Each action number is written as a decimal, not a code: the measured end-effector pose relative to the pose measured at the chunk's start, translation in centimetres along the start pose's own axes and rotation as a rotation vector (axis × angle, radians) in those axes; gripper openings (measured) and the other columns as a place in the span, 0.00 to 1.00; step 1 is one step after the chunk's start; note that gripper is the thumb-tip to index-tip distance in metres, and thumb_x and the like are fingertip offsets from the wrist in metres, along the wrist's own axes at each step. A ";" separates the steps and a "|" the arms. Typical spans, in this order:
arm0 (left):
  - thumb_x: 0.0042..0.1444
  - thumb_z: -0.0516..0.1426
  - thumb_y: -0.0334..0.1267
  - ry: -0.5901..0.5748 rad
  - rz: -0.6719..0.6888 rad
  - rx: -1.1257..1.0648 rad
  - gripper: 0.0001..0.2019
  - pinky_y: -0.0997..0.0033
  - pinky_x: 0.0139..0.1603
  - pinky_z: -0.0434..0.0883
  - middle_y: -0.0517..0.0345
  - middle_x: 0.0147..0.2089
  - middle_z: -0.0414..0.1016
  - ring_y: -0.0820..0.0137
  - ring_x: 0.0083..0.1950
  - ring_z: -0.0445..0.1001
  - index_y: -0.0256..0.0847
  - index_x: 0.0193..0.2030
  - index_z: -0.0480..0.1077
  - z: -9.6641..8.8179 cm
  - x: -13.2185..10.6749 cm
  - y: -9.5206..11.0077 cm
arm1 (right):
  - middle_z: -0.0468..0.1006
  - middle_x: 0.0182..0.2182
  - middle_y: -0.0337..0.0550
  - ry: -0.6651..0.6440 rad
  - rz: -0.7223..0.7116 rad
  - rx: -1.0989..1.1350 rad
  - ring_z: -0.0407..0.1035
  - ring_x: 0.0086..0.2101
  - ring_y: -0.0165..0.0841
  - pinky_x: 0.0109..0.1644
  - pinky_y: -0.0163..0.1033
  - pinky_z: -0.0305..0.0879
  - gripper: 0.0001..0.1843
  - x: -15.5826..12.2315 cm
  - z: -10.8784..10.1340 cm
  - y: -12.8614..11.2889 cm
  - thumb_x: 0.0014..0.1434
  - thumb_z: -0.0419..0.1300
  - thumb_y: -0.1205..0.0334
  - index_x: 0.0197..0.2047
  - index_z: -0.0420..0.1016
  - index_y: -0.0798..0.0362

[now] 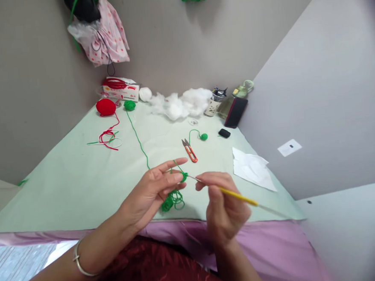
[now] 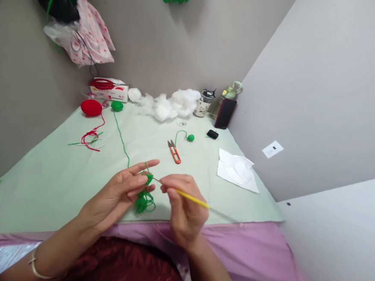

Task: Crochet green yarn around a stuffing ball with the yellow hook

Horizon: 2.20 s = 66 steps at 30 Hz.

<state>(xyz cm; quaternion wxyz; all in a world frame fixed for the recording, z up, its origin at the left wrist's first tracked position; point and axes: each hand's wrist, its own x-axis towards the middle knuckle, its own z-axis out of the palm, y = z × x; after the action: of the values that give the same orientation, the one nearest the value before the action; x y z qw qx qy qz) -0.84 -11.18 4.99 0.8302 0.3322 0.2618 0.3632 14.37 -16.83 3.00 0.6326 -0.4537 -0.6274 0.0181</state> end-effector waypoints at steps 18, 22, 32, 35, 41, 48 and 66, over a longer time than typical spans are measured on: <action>0.55 0.69 0.35 0.053 0.045 -0.088 0.15 0.71 0.53 0.71 0.63 0.33 0.73 0.76 0.35 0.70 0.43 0.49 0.83 0.0 0.4 -0.2 | 0.78 0.33 0.40 0.051 0.223 0.213 0.72 0.30 0.29 0.36 0.39 0.71 0.12 0.9 0.0 -0.1 0.69 0.57 0.70 0.43 0.82 0.47; 0.55 0.69 0.35 0.026 0.121 0.069 0.18 0.73 0.49 0.69 0.63 0.36 0.76 0.74 0.39 0.72 0.49 0.53 0.81 0.2 0.0 -0.5 | 0.81 0.36 0.42 -0.024 0.247 0.304 0.73 0.33 0.32 0.36 0.41 0.73 0.10 1.2 0.3 -0.2 0.68 0.59 0.66 0.42 0.83 0.48; 0.57 0.68 0.38 0.048 0.178 0.262 0.20 0.73 0.45 0.68 0.61 0.40 0.73 0.71 0.43 0.71 0.52 0.57 0.79 -0.2 -0.3 -0.6 | 0.83 0.36 0.43 -0.026 0.368 0.434 0.76 0.31 0.31 0.36 0.40 0.75 0.11 0.9 -0.2 0.1 0.71 0.56 0.63 0.43 0.81 0.50; 0.57 0.67 0.39 0.048 0.183 0.276 0.19 0.73 0.43 0.67 0.61 0.39 0.72 0.71 0.42 0.69 0.51 0.56 0.79 -0.2 -0.4 -0.6 | 0.84 0.37 0.43 -0.033 0.372 0.472 0.77 0.31 0.31 0.35 0.40 0.75 0.12 0.9 -0.4 0.0 0.72 0.54 0.62 0.43 0.80 0.51; 0.57 0.67 0.40 0.081 0.219 0.339 0.18 0.74 0.41 0.66 0.62 0.39 0.71 0.72 0.41 0.68 0.54 0.55 0.80 -0.3 -0.6 -0.7 | 0.83 0.39 0.42 -0.077 0.182 0.206 0.77 0.33 0.32 0.38 0.42 0.75 0.14 0.7 -1.0 -0.7 0.72 0.52 0.68 0.48 0.79 0.48; 0.57 0.68 0.39 0.176 0.343 0.493 0.19 0.70 0.50 0.66 0.61 0.38 0.74 0.69 0.43 0.70 0.51 0.56 0.80 -0.1 -0.8 -0.8 | 0.82 0.44 0.48 -0.187 -0.215 -0.183 0.78 0.43 0.37 0.43 0.44 0.78 0.20 -0.4 -0.6 -0.1 0.67 0.57 0.74 0.57 0.76 0.47; 0.54 0.70 0.38 0.038 0.120 0.107 0.20 0.74 0.44 0.68 0.62 0.36 0.77 0.73 0.40 0.72 0.49 0.55 0.80 0.2 -0.2 -0.8 | 0.82 0.43 0.45 -0.069 -0.077 -0.046 0.77 0.42 0.36 0.42 0.42 0.76 0.19 0.1 0.5 -0.3 0.65 0.61 0.75 0.53 0.82 0.44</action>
<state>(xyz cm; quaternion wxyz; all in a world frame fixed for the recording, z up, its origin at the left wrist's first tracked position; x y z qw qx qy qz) -0.51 -11.81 4.60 0.7830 0.3841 0.2761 0.4039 13.81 -16.65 3.16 0.6001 -0.4429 -0.6661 -0.0050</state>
